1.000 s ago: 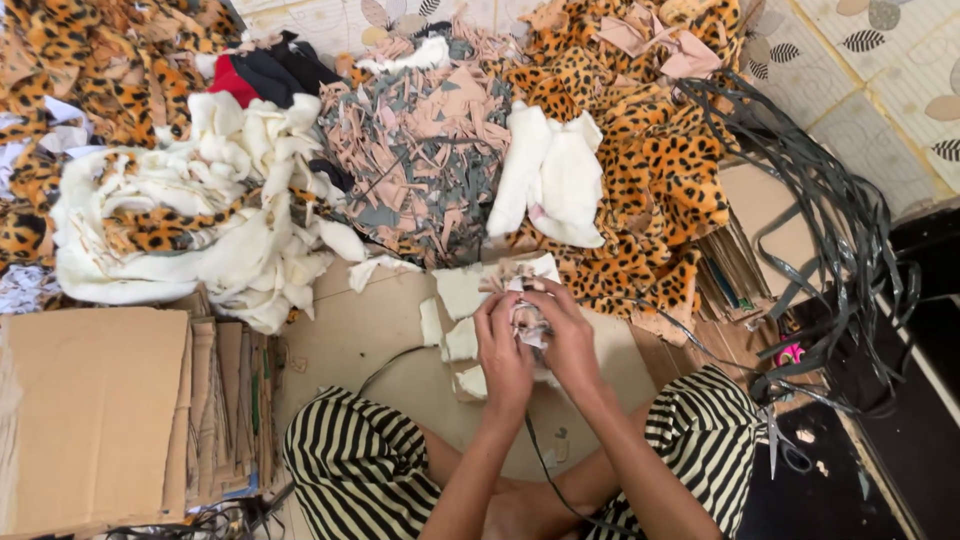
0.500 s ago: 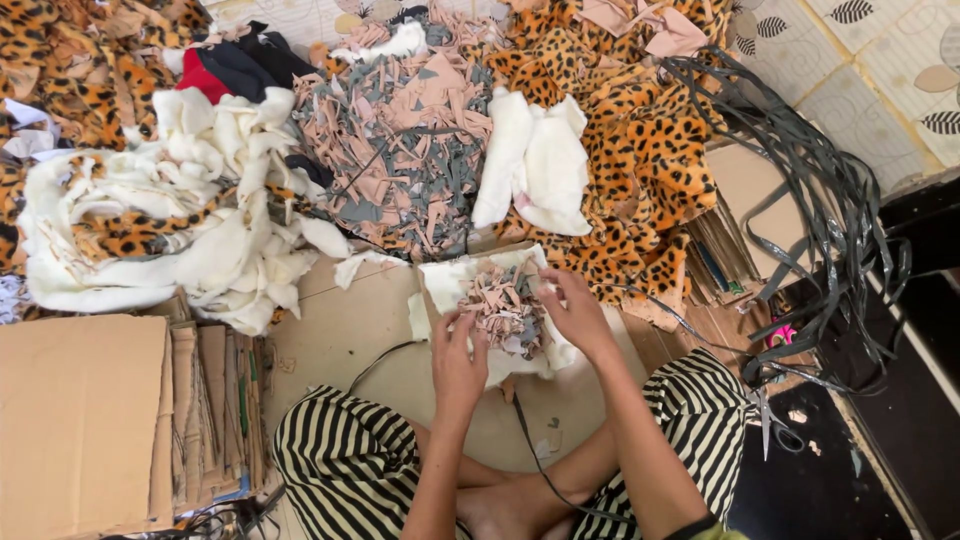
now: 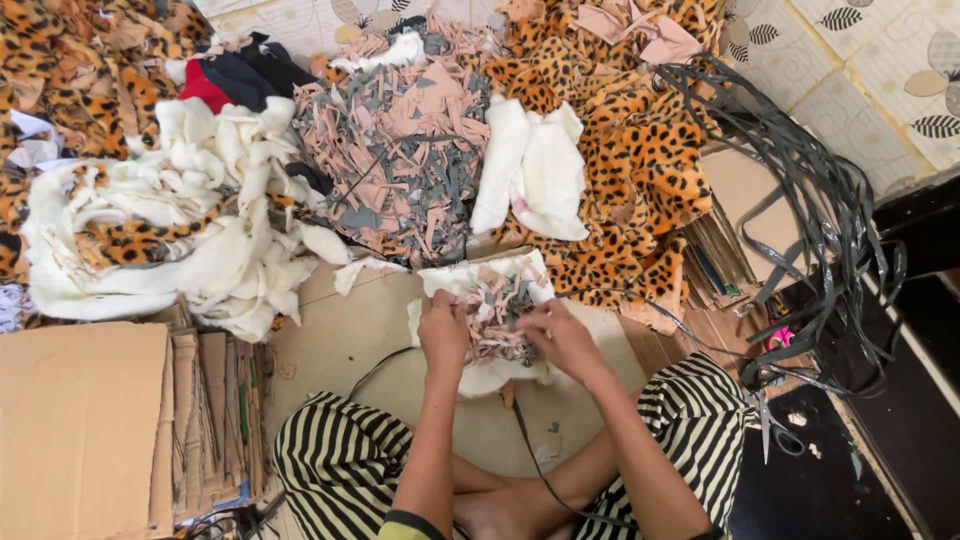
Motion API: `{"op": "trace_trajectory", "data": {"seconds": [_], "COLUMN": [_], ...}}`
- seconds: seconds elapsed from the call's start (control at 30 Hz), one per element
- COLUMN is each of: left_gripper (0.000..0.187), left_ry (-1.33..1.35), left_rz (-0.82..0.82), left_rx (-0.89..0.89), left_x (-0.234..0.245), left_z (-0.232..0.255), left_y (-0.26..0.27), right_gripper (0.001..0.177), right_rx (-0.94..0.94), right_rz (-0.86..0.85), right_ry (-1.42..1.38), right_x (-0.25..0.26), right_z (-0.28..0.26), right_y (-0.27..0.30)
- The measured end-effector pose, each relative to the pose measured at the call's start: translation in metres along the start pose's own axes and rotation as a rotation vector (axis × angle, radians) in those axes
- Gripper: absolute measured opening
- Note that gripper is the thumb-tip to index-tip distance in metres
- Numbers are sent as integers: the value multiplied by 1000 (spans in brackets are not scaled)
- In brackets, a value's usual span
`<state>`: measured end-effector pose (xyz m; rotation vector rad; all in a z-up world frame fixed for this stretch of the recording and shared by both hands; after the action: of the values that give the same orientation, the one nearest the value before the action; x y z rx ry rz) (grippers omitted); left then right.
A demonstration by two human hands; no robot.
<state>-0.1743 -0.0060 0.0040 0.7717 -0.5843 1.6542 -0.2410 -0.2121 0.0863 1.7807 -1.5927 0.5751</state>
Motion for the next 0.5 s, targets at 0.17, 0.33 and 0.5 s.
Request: {"op": "trace_trajectory", "data": {"seconds": [0.17, 0.33, 0.5], "left_gripper": [54, 57, 24], "left_ry": [29, 20, 103], "left_rz": [-165, -239, 6], "left_rx": [9, 33, 58], "left_x": [33, 2, 12], "left_z": [39, 29, 19], "left_y": [31, 25, 7], "right_gripper": [56, 50, 45], "right_rx": [-164, -46, -106], "right_rz": [110, -34, 23], "right_ry": [85, 148, -218], "right_x": [3, -29, 9], "right_z": [-11, 3, -23], "right_y": [-29, -72, -70]}}
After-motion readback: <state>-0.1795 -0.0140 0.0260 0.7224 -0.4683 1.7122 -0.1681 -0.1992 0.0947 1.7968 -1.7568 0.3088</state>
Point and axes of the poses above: each hand's wrist, its own y-axis away from the middle knuckle, its own x-axis out of the back of the hand, z = x × y, the point moved 4 cm from there along -y, towards the middle knuckle, and after that the axes turned 5 degrees about z, right-handed, at the moved point
